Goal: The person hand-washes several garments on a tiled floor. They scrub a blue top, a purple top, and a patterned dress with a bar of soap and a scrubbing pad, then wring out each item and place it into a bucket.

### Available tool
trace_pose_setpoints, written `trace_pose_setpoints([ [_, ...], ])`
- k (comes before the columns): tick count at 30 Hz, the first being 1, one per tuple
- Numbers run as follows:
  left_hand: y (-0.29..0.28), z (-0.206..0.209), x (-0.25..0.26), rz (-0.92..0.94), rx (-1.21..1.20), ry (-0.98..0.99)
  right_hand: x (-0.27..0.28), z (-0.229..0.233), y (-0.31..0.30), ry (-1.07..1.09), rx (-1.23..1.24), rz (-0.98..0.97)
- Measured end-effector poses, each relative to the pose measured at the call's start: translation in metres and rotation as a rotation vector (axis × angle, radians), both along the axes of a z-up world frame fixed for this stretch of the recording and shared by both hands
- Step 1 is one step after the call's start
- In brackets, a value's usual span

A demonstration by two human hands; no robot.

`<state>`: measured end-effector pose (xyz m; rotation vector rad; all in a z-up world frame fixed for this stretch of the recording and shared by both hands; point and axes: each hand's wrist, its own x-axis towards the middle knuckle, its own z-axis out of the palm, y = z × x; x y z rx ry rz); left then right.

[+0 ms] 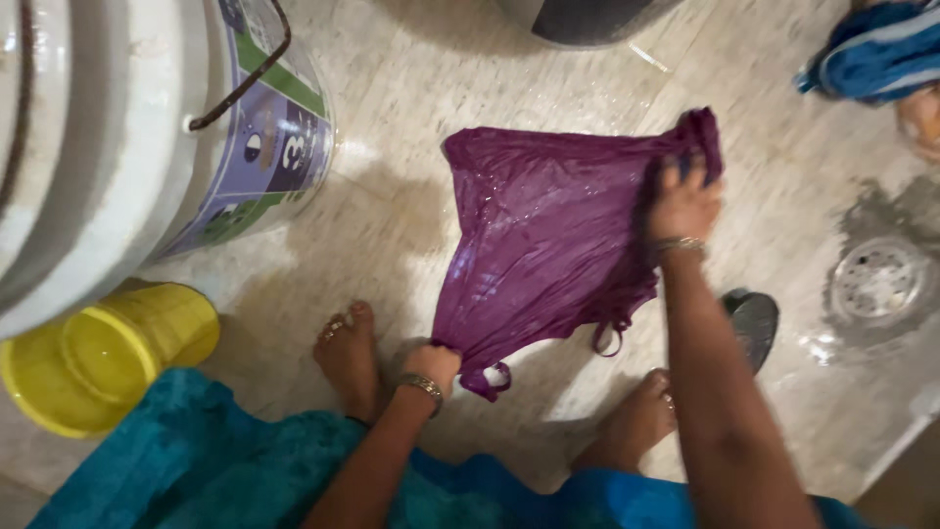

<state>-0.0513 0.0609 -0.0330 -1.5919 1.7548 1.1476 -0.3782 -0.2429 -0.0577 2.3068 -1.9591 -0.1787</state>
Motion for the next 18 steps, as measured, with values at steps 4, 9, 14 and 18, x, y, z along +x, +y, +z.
trace_pose_setpoints([
  [4,0.0,0.004,-0.001,-0.003,-0.013,0.035,0.136,0.006,0.126,0.134,0.116,0.219],
  [9,0.015,-0.006,0.001,0.061,-0.051,-0.054,0.16,-0.009,0.199,-0.053,0.862,0.922],
  [14,0.003,0.003,-0.003,0.049,-0.042,-0.015,-0.022,0.01,0.073,-0.009,0.252,0.06],
  [18,0.0,0.005,0.006,0.021,-0.046,0.016,-0.046,0.058,0.021,-0.393,-0.169,-0.239],
])
